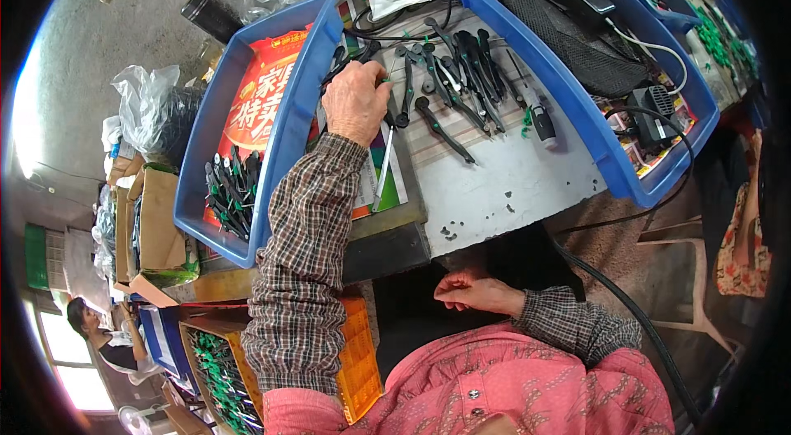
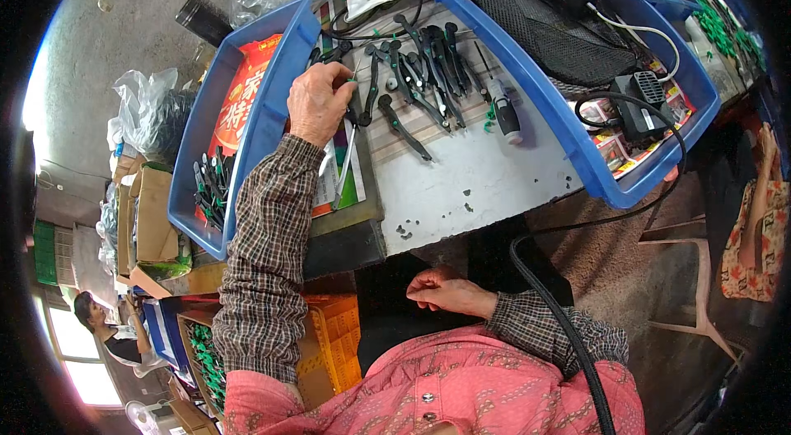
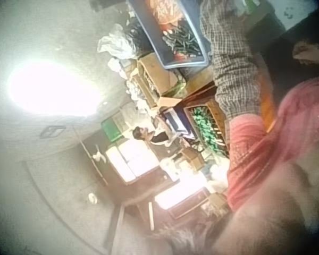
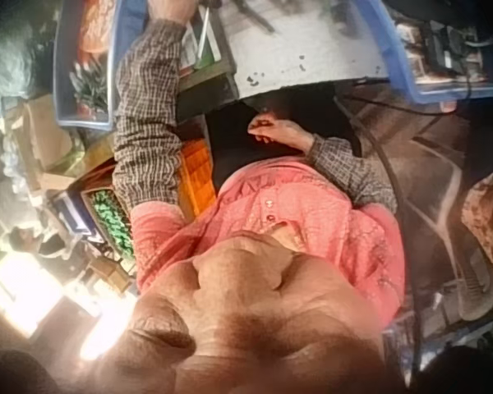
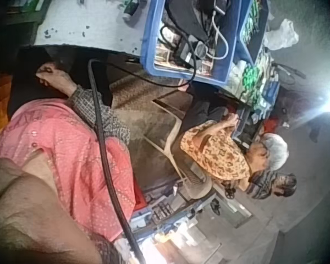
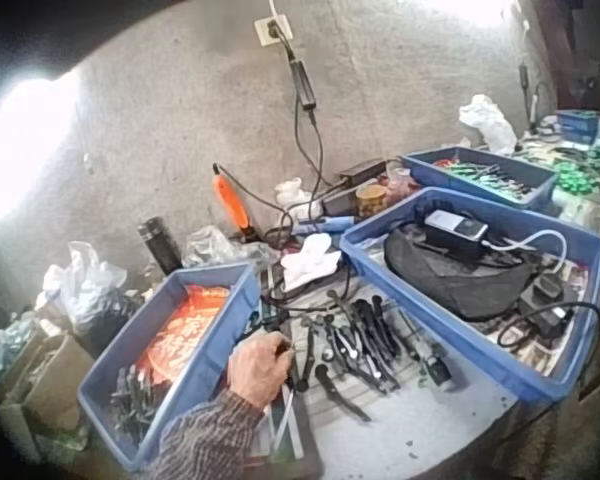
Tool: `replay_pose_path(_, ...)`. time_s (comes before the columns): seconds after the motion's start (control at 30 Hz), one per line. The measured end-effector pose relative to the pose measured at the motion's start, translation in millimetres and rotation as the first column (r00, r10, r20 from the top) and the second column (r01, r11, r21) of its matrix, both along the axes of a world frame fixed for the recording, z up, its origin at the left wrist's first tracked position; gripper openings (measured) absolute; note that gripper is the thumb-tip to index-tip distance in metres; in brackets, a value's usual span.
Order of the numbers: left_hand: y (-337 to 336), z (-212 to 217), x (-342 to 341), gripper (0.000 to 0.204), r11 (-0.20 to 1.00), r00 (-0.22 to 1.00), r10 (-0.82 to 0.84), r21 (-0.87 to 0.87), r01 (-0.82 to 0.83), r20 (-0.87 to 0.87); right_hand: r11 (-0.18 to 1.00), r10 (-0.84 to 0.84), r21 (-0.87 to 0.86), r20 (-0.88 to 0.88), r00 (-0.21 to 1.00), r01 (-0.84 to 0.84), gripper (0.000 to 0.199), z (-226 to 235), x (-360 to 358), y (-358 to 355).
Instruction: The person assembles small green clips and black bases by hand, taking components from a component tray and a cardboard box and fitting them together.
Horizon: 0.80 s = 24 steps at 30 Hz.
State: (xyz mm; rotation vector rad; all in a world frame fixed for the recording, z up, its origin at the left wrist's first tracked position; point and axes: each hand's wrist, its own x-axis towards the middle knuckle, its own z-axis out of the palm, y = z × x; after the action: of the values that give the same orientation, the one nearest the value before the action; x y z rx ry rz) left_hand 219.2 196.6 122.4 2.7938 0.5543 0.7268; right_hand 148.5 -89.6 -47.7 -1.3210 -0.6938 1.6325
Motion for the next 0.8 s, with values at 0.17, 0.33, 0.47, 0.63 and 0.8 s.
replay_pose_path(0.17, 1.1, -1.9, -2.5, 0.018, 0.999, 1.0, 0.014, 0.031, -0.014, -0.002, 1.0, -0.001, 0.003, 0.001, 1.0, 0.001, 0.024, -1.4, -1.6, 0.9)
replay_pose_path(0.33, -12.5, -1.5, -1.0, 0.02, 0.999, 0.999, 0.008, 0.05, -0.011, 0.05, 1.0, -0.001, -0.004, 0.007, 1.0, 0.001, 0.025, -6.2, -1.6, 0.9)
replay_pose_path(0.47, -31.4, 2.8, 1.3, 0.023, 0.994, 0.999, 0.007, 0.108, -0.013, 0.051, 1.0, -0.009, 0.008, 0.014, 1.0, 0.009, 0.024, -6.1, -1.5, 0.9)
replay_pose_path(0.63, -30.6, -1.9, 3.3, 0.031, 0.993, 0.988, 0.08, 0.101, -0.067, -0.131, 0.999, -0.005, 0.045, 0.033, 0.999, 0.004, 0.024, -10.3, -1.5, 1.6)
replay_pose_path(0.8, -27.7, 1.8, -0.3, 0.025, 0.995, 0.994, 0.102, 0.016, -0.101, -0.048, 0.999, -0.006, 0.039, 0.054, 0.999, 0.004, 0.025, -13.6, -2.0, 1.8)
